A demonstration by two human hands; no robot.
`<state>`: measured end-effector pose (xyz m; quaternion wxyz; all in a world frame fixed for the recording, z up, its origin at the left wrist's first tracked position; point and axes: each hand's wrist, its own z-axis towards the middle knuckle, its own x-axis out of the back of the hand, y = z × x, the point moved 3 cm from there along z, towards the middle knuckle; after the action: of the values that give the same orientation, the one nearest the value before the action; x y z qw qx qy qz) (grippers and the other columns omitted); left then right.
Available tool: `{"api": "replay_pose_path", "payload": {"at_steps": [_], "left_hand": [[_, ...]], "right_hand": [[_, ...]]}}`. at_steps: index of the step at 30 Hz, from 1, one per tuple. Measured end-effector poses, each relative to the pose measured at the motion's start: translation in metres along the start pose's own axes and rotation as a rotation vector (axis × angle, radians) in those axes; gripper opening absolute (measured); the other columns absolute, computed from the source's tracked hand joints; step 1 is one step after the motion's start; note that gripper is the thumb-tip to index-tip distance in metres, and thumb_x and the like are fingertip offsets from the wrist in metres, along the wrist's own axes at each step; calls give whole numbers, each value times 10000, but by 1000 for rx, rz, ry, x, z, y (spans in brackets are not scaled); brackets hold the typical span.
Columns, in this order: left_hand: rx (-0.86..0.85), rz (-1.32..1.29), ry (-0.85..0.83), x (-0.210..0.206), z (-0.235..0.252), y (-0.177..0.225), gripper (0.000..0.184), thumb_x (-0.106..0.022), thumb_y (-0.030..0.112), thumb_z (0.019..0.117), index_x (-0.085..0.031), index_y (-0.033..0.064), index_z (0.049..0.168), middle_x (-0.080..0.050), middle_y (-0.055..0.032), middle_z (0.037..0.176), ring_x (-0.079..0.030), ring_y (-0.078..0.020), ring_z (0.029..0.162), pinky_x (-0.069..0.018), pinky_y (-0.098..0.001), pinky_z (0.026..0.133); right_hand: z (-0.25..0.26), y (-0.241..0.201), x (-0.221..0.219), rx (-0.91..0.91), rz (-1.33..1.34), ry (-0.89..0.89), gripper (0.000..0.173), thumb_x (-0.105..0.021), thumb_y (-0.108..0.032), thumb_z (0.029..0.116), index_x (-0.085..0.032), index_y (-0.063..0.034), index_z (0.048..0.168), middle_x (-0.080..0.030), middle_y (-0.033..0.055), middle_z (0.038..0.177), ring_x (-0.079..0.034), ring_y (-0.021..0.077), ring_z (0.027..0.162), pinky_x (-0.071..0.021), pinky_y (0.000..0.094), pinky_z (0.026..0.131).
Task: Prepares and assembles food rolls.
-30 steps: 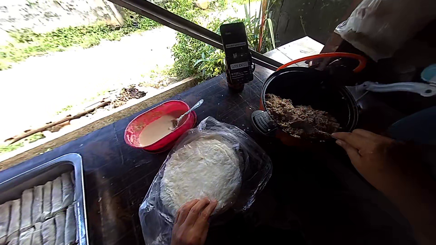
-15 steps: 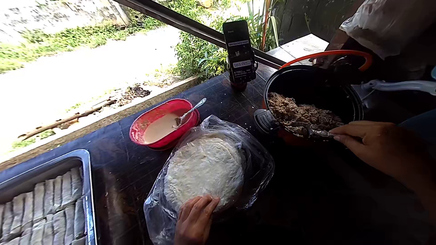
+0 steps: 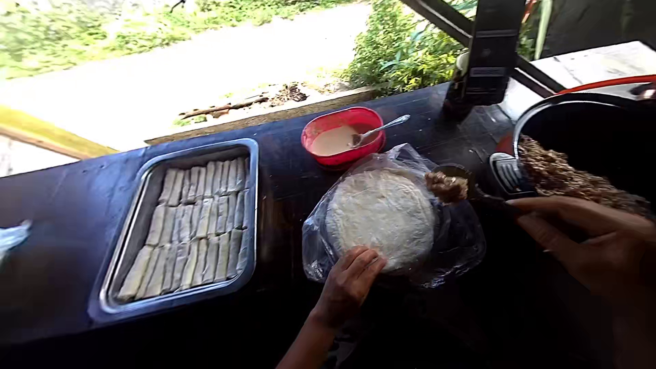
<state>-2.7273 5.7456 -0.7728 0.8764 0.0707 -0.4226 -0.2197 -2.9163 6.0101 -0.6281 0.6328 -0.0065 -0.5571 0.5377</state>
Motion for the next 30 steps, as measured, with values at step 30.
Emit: {"api": "replay_pose_path", "payload": {"at_steps": [30], "left_hand": [[44,-45,61,-8,0,4,161,-615,97,1002,-772,110,1033,-739,-79,1043,-678,-210,1097,-496,-289,1046]], "right_hand": [[-49,8,-86,285,-319,18,350,-483,-73,989,-806,-122,1116,-717,147,848,-678,288,739,-496,367,582]]}}
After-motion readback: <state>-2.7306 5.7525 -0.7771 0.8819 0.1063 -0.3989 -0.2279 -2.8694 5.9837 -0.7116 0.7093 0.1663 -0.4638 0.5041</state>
